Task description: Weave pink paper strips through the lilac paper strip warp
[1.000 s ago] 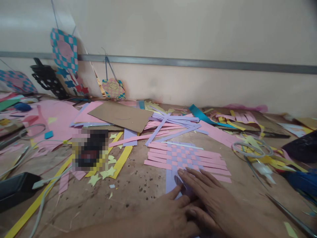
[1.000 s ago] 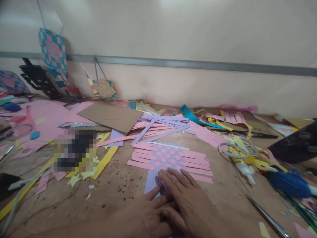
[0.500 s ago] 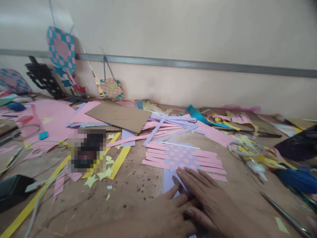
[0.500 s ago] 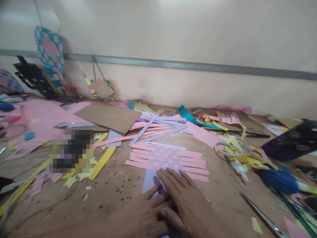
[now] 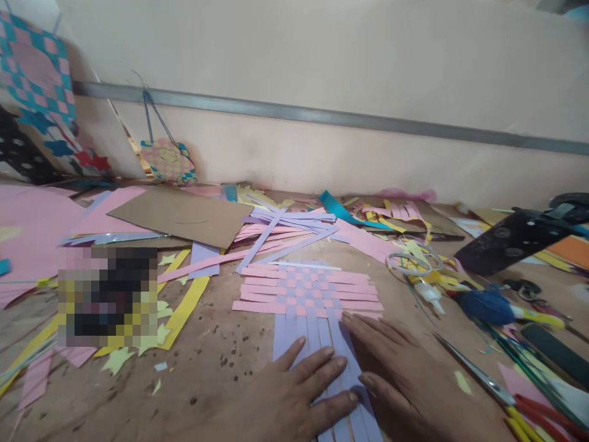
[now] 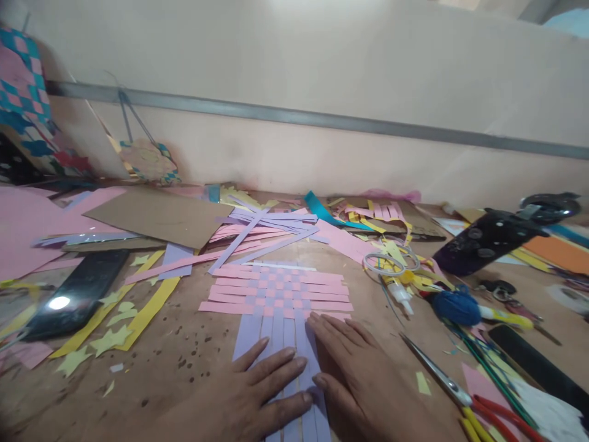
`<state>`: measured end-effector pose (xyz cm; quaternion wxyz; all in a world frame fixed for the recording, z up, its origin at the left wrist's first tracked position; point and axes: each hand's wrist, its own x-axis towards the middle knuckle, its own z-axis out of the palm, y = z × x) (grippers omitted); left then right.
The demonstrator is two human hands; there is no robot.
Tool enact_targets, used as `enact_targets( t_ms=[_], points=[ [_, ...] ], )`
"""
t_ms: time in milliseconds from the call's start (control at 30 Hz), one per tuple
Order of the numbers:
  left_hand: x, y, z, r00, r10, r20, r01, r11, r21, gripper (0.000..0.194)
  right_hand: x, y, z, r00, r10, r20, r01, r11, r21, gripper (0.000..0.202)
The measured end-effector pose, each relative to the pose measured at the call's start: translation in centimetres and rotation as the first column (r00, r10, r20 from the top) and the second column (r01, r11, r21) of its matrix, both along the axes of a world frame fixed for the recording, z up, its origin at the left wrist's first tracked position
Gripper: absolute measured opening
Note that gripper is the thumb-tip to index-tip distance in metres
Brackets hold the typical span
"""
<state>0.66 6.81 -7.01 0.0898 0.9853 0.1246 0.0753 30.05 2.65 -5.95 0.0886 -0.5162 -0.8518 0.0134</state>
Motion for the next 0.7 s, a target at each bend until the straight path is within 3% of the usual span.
enact_targets(
  t_ms=[267, 367, 567, 700],
  points=[
    [-0.2, -0.2, -1.5, 0.999, -0.007, 0.040, 0.004, 0.997, 0.080, 0.063, -0.6, -0.4, -0.1, 0.997, -0.077, 0.032, 0.078, 0.996, -0.044, 0.069],
    [-0.3, -0.2, -1.6, 1.000, -0.008, 0.025, 0.005, 0.996, 0.090, 0.058, -0.8, -0.3, -0.1, 0.996, -0.085, 0.017, 0.085, 0.996, -0.034, 0.067],
    [-0.4, 0.1, -0.2, 1.000, -0.020, -0.022, 0.019, 0.998, -0.052, 0.059, 0.2, -0.4, -0.1, 0.993, -0.062, -0.100, 0.064, 0.998, 0.021, 0.066],
    [-0.5, 0.2, 1.2, 0.998, -0.036, -0.060, 0.024, 0.981, -0.194, 0.072, 2.0, -1.6, 1.2, 0.959, -0.174, -0.224, 0.172, 0.985, -0.027, 0.050]
  ],
)
